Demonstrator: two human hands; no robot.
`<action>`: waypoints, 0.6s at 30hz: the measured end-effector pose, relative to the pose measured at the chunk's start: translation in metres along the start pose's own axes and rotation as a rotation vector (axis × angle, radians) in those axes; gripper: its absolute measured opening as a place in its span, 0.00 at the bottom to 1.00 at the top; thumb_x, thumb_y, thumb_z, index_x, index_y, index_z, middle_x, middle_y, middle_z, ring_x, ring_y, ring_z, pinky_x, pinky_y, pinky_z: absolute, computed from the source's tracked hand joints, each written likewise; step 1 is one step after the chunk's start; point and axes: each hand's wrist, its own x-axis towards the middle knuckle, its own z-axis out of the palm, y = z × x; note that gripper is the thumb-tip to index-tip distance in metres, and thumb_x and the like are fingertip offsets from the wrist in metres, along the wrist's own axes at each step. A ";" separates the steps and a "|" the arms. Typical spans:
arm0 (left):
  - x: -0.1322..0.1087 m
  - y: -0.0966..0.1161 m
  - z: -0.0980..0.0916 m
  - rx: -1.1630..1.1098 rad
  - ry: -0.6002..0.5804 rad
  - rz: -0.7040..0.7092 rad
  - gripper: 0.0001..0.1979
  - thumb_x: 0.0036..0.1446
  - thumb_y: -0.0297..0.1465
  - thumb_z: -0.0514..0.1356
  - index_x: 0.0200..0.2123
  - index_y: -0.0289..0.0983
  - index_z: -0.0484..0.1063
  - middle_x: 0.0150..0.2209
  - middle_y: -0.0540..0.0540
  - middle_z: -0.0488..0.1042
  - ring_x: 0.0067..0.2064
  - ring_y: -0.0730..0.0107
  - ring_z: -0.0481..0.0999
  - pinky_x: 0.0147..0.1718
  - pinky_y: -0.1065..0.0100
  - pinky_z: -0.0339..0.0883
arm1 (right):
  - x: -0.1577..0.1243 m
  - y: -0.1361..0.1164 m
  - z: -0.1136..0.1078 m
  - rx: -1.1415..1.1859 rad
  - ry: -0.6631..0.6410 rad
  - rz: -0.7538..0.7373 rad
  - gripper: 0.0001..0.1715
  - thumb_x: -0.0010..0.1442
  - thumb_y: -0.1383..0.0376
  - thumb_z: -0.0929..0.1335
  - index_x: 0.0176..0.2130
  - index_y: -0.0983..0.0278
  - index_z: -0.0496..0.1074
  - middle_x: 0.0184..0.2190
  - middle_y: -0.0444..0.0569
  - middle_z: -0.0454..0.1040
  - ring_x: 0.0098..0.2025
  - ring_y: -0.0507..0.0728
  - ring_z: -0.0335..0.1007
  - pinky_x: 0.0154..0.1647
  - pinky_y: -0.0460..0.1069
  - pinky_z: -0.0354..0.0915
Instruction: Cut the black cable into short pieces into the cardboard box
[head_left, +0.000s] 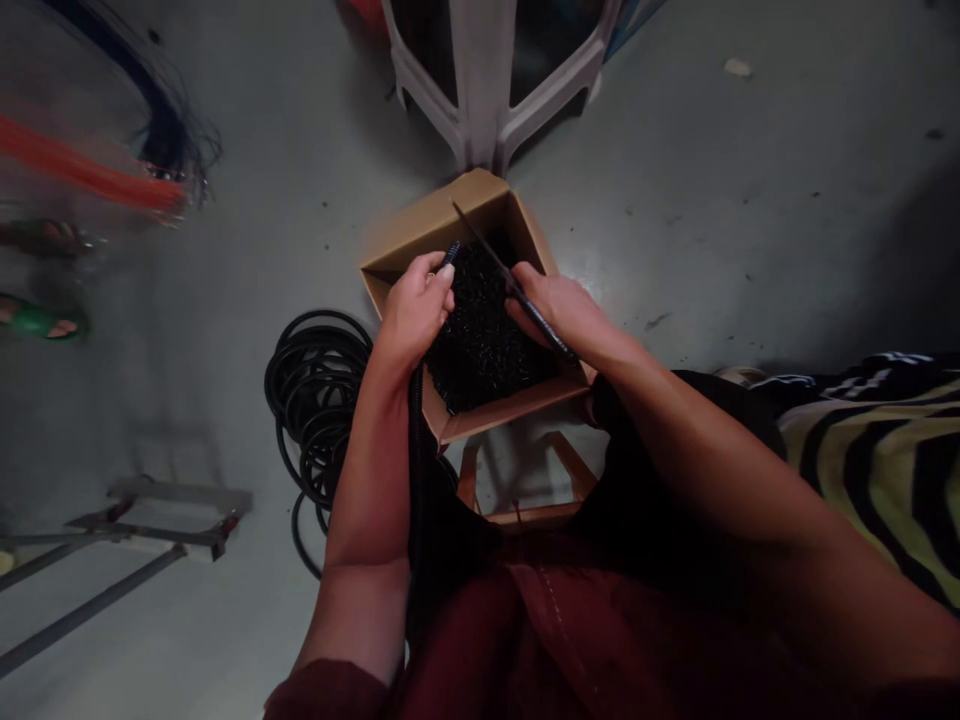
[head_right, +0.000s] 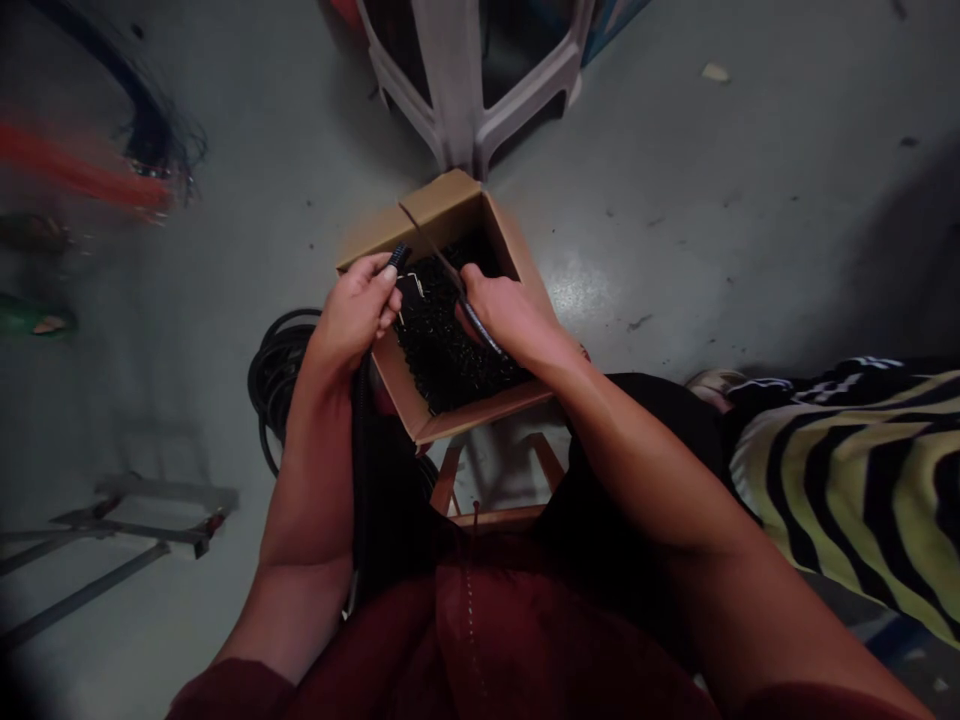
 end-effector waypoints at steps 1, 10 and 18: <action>-0.001 0.002 -0.001 -0.059 0.018 -0.022 0.15 0.65 0.38 0.47 0.46 0.37 0.67 0.23 0.51 0.68 0.22 0.77 0.65 0.20 0.75 0.56 | 0.001 0.002 -0.003 0.063 0.016 0.001 0.20 0.63 0.59 0.58 0.51 0.65 0.63 0.33 0.57 0.76 0.34 0.63 0.72 0.32 0.53 0.61; -0.002 0.007 0.001 -0.219 0.021 -0.050 0.16 0.64 0.41 0.50 0.47 0.37 0.66 0.22 0.53 0.66 0.18 0.82 0.61 0.16 0.78 0.52 | 0.001 -0.006 -0.013 0.599 0.081 -0.034 0.26 0.64 0.48 0.56 0.51 0.63 0.60 0.37 0.52 0.74 0.34 0.56 0.71 0.32 0.50 0.65; -0.015 0.021 0.021 -0.398 -0.296 -0.084 0.21 0.59 0.30 0.57 0.55 0.35 0.65 0.27 0.52 0.69 0.20 0.85 0.62 0.18 0.78 0.54 | 0.001 -0.007 -0.022 0.819 0.145 -0.006 0.19 0.62 0.52 0.59 0.43 0.63 0.62 0.32 0.48 0.71 0.30 0.54 0.69 0.30 0.49 0.65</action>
